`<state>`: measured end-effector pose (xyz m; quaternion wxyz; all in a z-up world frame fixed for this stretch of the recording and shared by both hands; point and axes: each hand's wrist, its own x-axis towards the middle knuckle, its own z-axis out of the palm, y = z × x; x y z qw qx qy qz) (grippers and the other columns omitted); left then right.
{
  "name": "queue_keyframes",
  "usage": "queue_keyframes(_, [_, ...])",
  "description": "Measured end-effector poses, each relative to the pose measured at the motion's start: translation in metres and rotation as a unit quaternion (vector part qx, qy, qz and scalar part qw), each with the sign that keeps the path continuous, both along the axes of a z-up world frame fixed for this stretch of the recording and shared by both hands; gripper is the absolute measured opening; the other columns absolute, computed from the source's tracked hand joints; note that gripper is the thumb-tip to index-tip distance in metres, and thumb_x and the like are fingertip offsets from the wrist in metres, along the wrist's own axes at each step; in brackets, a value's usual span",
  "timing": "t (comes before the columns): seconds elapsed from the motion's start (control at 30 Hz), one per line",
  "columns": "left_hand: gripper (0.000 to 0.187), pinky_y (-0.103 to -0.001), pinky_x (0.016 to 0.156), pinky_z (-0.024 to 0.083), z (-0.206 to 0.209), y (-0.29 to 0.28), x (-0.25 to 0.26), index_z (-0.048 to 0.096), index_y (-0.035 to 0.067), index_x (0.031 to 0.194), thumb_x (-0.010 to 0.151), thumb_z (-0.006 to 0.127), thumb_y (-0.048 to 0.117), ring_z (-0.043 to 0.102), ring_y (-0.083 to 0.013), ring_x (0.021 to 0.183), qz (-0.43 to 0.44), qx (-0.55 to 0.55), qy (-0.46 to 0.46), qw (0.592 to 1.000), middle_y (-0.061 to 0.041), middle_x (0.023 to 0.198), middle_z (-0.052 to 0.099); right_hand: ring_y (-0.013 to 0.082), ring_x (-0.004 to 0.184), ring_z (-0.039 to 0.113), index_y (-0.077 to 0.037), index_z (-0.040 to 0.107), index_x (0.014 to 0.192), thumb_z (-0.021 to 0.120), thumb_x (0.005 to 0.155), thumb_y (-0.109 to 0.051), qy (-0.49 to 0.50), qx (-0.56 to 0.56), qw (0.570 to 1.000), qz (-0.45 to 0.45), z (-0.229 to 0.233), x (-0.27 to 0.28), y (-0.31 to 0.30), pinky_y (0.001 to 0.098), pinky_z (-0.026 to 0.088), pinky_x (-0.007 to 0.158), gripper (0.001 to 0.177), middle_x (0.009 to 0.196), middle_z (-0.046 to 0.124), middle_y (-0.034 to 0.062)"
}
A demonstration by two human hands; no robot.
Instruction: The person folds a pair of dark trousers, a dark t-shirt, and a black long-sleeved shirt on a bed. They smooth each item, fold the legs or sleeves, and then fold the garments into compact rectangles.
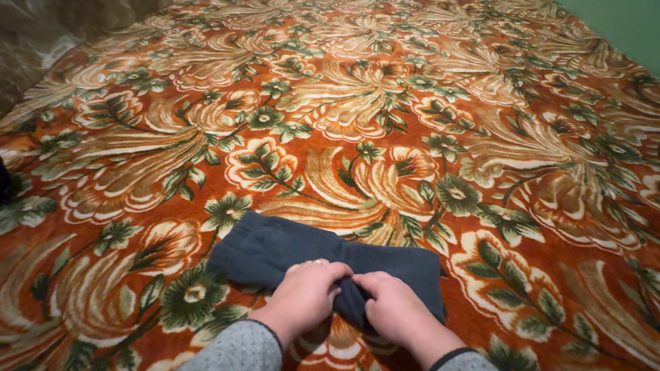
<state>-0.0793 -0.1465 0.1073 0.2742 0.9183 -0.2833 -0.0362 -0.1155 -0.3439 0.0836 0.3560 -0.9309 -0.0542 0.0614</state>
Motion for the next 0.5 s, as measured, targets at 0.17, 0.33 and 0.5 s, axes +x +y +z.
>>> queue_keyframes(0.17, [0.028, -0.048, 0.09, 0.045, -0.005, -0.012, -0.004, 0.073, 0.024, 0.118, 0.091, 0.063, 0.025, 0.062, -0.0293, 0.107, 0.033, 0.062, 0.01, 0.997, -0.006, 0.105, 0.068, 0.0282, 0.11, 0.071, -0.016, 0.072, 0.125, 0.059, 0.083, -0.016, 0.044, 0.024, 0.999, -0.022, 0.012, -0.002, 0.003, 0.0358, 0.053, 0.097, 0.044, 0.116, 0.074, 0.0129])
queue_keyframes(0.33, [0.023, -0.049, 0.088, 0.043, -0.005, -0.023, -0.009, 0.078, 0.023, 0.106, 0.089, 0.062, 0.026, 0.062, -0.0268, 0.106, 0.076, 0.101, -0.022, 0.992, -0.005, 0.103, 0.068, 0.0256, 0.103, 0.075, -0.015, 0.079, 0.109, 0.063, 0.087, -0.03, 0.015, 0.003, 0.994, -0.112, 0.029, 0.002, -0.01, 0.0355, 0.057, 0.093, 0.032, 0.108, 0.079, 0.0105])
queue_keyframes(0.5, [0.018, -0.048, 0.088, 0.042, -0.012, -0.034, -0.013, 0.078, 0.022, 0.093, 0.086, 0.062, 0.021, 0.061, -0.0273, 0.103, 0.125, 0.087, -0.05, 0.987, -0.005, 0.099, 0.068, 0.0364, 0.101, 0.07, -0.003, 0.069, 0.117, 0.071, 0.085, -0.029, -0.104, -0.08, 0.937, -0.323, 0.022, 0.001, -0.046, 0.0451, 0.054, 0.09, 0.041, 0.109, 0.073, 0.0209])
